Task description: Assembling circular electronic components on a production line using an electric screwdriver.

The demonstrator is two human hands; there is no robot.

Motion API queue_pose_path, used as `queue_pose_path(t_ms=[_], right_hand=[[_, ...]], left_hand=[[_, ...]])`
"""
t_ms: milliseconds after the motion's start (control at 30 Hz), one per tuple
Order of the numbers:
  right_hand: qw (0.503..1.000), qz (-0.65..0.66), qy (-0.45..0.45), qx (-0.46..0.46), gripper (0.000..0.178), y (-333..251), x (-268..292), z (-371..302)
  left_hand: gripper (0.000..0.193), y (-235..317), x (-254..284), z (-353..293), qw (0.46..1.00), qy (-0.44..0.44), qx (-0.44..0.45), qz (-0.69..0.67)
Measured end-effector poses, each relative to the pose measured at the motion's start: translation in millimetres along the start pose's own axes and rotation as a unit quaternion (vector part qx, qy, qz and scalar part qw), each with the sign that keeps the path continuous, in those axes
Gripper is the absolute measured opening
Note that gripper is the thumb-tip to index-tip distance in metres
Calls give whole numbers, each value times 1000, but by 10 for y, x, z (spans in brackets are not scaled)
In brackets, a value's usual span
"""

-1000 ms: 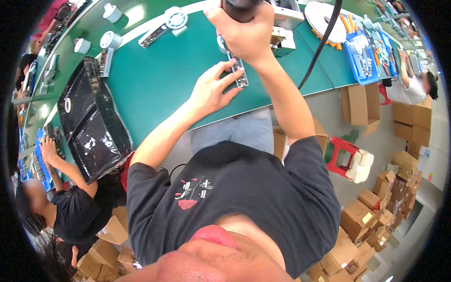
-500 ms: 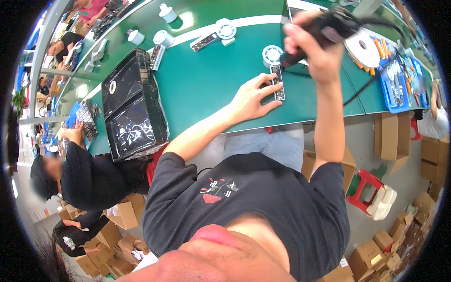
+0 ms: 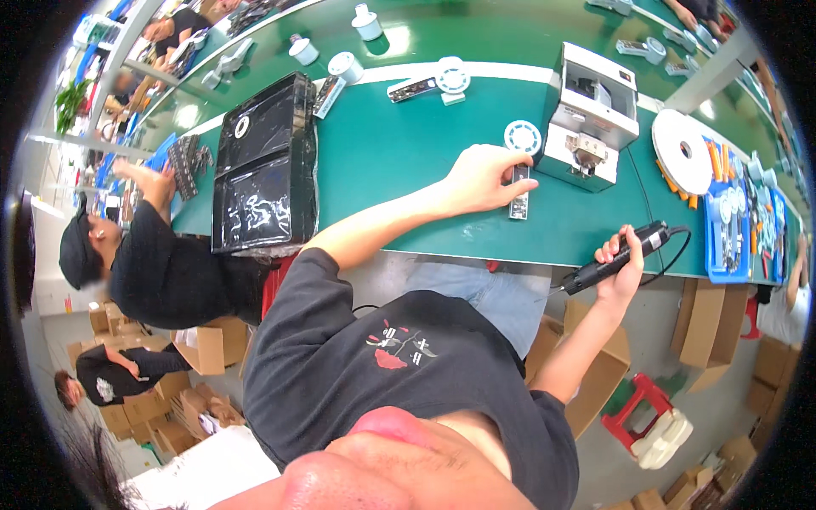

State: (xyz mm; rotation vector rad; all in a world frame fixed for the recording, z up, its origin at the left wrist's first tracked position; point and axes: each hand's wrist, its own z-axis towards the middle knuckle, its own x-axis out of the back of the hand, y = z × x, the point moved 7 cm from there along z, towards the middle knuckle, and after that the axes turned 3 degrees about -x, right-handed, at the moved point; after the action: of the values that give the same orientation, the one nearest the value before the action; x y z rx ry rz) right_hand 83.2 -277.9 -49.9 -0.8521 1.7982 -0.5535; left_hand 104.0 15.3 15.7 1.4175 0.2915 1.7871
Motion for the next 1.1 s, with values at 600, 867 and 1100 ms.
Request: queue_pose_path(t_ms=[600,867,1100], right_hand=[[996,-77,-9,38,15,31,-41,-21],[995,-82,-33,42,16,21,-122,-2],[996,-82,-28,35,16,23,-96,4]], left_hand=[[62,12,-196,20,985,51,163,24],[66,-119,-156,-85,967,95,219,-93],[54,-32,-139,-31,968,67,236,-48]])
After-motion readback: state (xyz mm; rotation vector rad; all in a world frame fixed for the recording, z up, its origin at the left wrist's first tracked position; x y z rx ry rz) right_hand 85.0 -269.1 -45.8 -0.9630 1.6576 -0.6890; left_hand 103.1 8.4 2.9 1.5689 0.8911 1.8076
